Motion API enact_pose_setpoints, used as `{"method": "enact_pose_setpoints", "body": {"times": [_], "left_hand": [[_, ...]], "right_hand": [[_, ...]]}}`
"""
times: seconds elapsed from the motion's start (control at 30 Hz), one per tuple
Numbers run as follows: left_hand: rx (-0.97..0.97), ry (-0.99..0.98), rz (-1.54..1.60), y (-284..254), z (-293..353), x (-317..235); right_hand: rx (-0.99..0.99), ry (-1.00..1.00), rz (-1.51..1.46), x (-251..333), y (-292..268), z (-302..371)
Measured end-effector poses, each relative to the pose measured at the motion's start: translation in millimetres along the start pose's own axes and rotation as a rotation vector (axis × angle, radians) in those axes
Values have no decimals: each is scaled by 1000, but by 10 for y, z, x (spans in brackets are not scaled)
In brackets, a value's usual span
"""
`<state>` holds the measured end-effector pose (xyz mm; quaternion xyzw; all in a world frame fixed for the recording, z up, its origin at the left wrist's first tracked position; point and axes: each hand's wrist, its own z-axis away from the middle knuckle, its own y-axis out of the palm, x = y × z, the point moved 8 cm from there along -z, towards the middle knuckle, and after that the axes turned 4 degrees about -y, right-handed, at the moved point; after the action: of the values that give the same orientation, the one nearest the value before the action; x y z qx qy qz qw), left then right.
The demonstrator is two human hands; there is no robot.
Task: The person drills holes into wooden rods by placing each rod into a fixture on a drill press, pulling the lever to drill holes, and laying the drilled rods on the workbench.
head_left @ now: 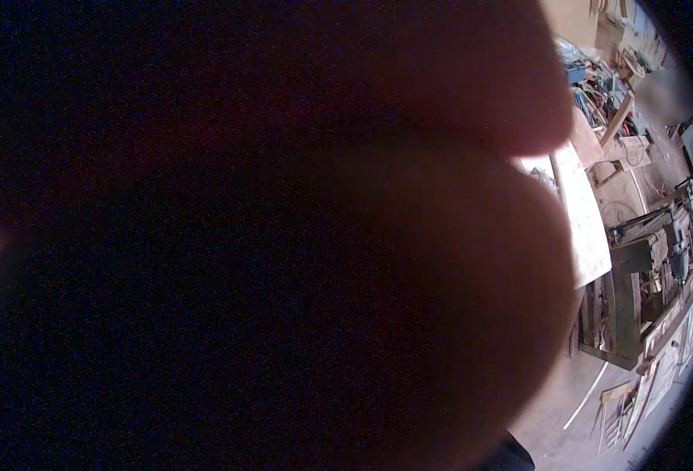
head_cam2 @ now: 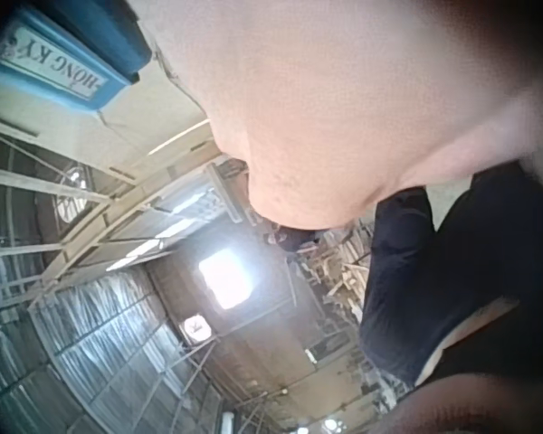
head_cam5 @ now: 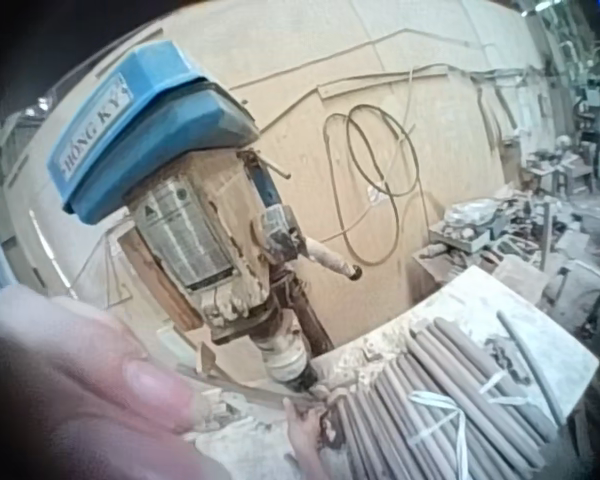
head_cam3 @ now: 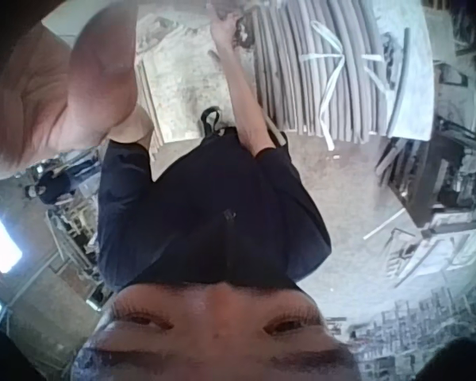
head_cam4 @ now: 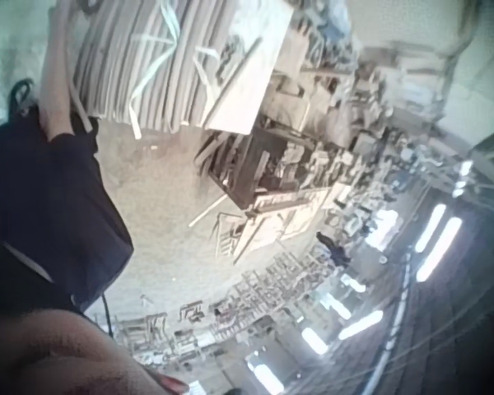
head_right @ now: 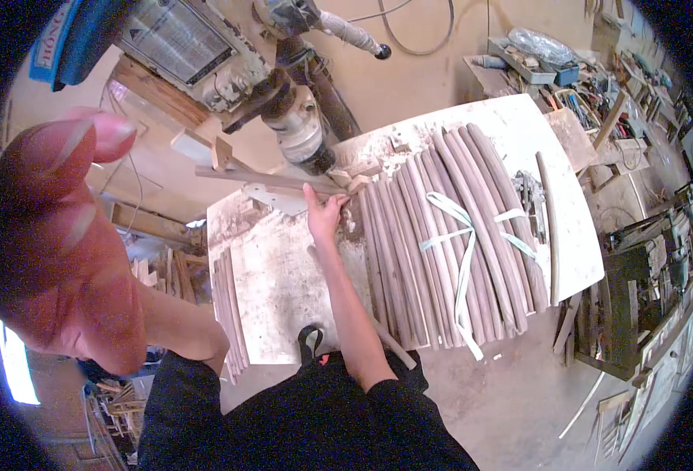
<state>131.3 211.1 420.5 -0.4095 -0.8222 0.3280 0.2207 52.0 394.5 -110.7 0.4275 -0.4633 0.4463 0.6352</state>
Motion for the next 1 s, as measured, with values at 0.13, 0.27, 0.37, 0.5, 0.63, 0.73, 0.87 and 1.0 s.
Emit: {"method": "enact_pose_setpoints", "body": {"times": [0.13, 0.27, 0.37, 0.5, 0.63, 0.73, 0.87, 1.0], "left_hand": [[89, 43, -5, 14, -20, -21], [183, 79, -7, 42, -9, -56], [245, 121, 6, 93, -32, -72], [362, 120, -4, 86, 3, -58], [193, -191, 481, 915, 340, 320], [553, -1133, 266, 1498, 1817, 1124], [345, -1478, -46, 1826, 3210, 1813], [-226, -1407, 389, 2021, 3348, 2067]], "right_hand": [[17, 41, 25, -6, 2, 11], [26, 32, -7, 33, 23, 73], [-14, -15, -28, -16, -6, 10], [52, 68, -13, 42, 167, 130], [-68, -10, -26, -54, -142, -133], [-1, -5, -72, 169, 25, 94], [-11, 22, -61, 358, -40, 144], [28, 63, -19, 358, -62, 153]]}}
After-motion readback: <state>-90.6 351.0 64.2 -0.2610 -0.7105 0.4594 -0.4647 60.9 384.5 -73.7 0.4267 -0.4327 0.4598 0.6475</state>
